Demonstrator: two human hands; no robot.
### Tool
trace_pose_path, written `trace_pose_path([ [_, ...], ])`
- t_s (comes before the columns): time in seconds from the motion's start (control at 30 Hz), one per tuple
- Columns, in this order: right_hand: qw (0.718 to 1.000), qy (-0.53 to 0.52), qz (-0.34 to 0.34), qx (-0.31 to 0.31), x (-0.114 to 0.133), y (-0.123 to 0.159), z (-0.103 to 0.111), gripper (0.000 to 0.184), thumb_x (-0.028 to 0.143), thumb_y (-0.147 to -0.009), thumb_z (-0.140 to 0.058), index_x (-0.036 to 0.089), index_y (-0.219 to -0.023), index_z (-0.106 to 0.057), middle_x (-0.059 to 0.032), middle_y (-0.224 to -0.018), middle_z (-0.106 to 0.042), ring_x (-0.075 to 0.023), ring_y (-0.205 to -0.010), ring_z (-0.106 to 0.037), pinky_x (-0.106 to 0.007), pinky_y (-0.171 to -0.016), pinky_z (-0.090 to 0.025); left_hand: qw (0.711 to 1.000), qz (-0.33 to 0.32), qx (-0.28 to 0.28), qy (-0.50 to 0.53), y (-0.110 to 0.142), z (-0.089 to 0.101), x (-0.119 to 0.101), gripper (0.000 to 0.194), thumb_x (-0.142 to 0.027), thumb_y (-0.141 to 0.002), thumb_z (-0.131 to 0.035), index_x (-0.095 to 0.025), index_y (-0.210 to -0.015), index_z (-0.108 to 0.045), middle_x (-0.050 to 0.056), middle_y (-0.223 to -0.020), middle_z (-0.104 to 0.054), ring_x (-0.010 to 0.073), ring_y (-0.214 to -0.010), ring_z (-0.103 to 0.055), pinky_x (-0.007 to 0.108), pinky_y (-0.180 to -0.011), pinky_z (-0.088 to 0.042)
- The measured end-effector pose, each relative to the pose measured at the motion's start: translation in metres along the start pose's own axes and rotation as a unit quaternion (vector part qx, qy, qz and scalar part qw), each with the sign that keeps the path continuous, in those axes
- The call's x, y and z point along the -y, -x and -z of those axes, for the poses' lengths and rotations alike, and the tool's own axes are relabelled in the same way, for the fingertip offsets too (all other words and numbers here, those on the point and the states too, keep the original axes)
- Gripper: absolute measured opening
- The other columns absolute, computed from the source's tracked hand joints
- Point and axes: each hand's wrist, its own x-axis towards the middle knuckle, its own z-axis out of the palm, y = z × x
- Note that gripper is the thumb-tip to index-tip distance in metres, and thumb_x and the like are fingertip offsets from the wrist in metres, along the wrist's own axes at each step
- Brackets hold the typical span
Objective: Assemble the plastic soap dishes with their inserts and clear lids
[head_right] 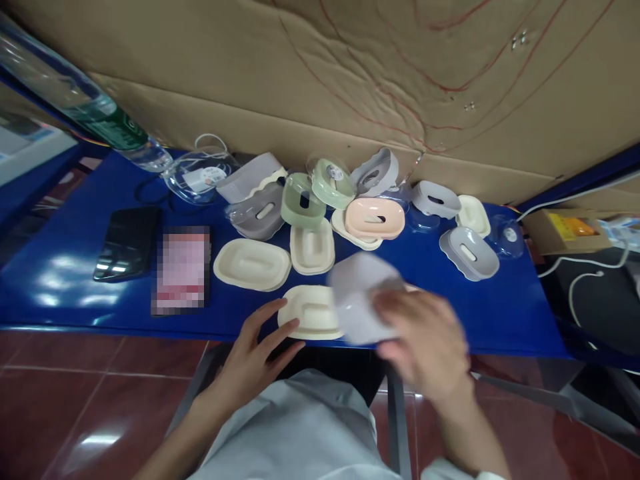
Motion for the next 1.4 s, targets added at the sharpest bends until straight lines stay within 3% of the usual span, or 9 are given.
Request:
trace_pose_path([
  [0.1,0.996,-0.023,0.086,0.026,0.049,0.004,-0.039,0.033,0.035,-0.114,-0.058,0.024,-0.144,-0.067,-0.0058,-0.123,-0.083,-0.0221,-0.112,-0.08,-0.041,-0.103,-0.059,0.999,0.015,-0.036,0.019,0.006,0.003,0.005,0.045,-0.018,-0.098,-0.077,-0.025,-0.139,-0.061,0.017,-0.154,-0.054,0.0303,-0.143,-0.062,0.045,-0.11,-0.064],
  [0.27,0.995,-0.031,0.084,0.05,0.06,0.0,-0.079,0.027,0.027,-0.11,-0.066,0.021,-0.136,-0.07,-0.0066,-0.126,-0.083,-0.02,-0.114,-0.078,-0.039,-0.104,-0.054,0.997,0.025,-0.066,0.045,0.016,0.012,0.011,0.057,-0.021,-0.094,-0.083,-0.028,-0.143,-0.056,0.016,-0.159,-0.053,0.029,-0.141,-0.065,0.044,-0.105,-0.067],
  [0.47,0.99,-0.028,0.081,0.111,0.061,0.009,-0.084,0.031,0.033,-0.109,-0.069,0.017,-0.135,-0.071,-0.0098,-0.135,-0.079,-0.0243,-0.121,-0.074,-0.045,-0.108,-0.05,0.998,-0.05,0.037,-0.03,0.01,0.013,0.013,0.043,-0.019,-0.098,-0.078,-0.024,-0.138,-0.065,0.016,-0.156,-0.06,0.0342,-0.147,-0.06,0.054,-0.116,-0.06],
  [0.67,0.987,-0.001,0.099,0.129,0.067,0.025,-0.091,0.034,0.016,-0.111,-0.058,0.02,-0.144,-0.067,-0.0073,-0.148,-0.073,-0.0214,-0.136,-0.065,-0.045,-0.122,-0.039,0.997,-0.057,0.021,-0.043,0.01,0.013,0.017,0.025,-0.017,-0.101,-0.074,-0.023,-0.124,-0.069,0.015,-0.144,-0.067,0.0313,-0.141,-0.064,0.051,-0.113,-0.061],
  [0.83,0.984,-0.021,0.128,0.124,0.065,0.025,-0.091,0.033,0.013,-0.112,-0.056,0.017,-0.141,-0.069,-0.0064,-0.142,-0.076,-0.0205,-0.135,-0.064,-0.047,-0.13,-0.031,0.999,-0.036,0.019,-0.029,0.013,0.013,0.021,0.017,-0.018,-0.102,-0.071,-0.019,-0.119,-0.068,0.015,-0.137,-0.068,0.0304,-0.136,-0.067,0.044,-0.108,-0.064],
  [1.07,0.987,-0.046,0.109,0.105,0.056,0.033,-0.098,0.036,0.009,-0.11,-0.051,0.017,-0.141,-0.07,-0.0052,-0.139,-0.077,-0.0201,-0.131,-0.067,-0.044,-0.133,-0.035,0.997,-0.044,0.031,-0.051,0.006,0.018,0.016,0.018,-0.024,-0.1,-0.076,-0.02,-0.116,-0.07,0.014,-0.132,-0.072,0.0332,-0.129,-0.069,0.052,-0.108,-0.061],
  [1.2,0.989,-0.042,0.08,0.116,0.048,0.03,-0.103,0.048,0.003,-0.105,-0.051,0.019,-0.148,-0.066,-0.0049,-0.148,-0.073,-0.023,-0.144,-0.061,-0.051,-0.135,-0.036,0.997,-0.041,-0.005,-0.063,-0.019,0.042,0.032,0.023,-0.025,-0.101,-0.074,-0.021,-0.123,-0.069,0.015,-0.131,-0.073,0.0301,-0.123,-0.072,0.046,-0.103,-0.061],
  [1.3,0.989,-0.045,0.07,0.122,0.041,0.026,-0.103,0.06,-0.001,-0.102,-0.048,0.02,-0.157,-0.059,-0.007,-0.159,-0.064,-0.0267,-0.156,-0.051,-0.058,-0.134,-0.039,0.991,0.0,-0.045,-0.129,-0.057,0.065,0.057,0.031,-0.022,-0.101,-0.072,-0.023,-0.131,-0.067,0.014,-0.138,-0.072,0.0292,-0.125,-0.072,0.043,-0.105,-0.06],
  [1.4,0.988,-0.088,0.077,0.103,0.034,0.027,-0.097,0.058,0.006,-0.104,-0.054,0.02,-0.161,-0.054,-0.0116,-0.164,-0.058,-0.0293,-0.158,-0.048,-0.058,-0.13,-0.046,0.977,0.037,-0.041,-0.206,-0.101,0.081,0.08,0.035,-0.033,-0.104,-0.067,-0.021,-0.137,-0.066,0.015,-0.143,-0.07,0.0339,-0.13,-0.069,0.049,-0.108,-0.058],
])
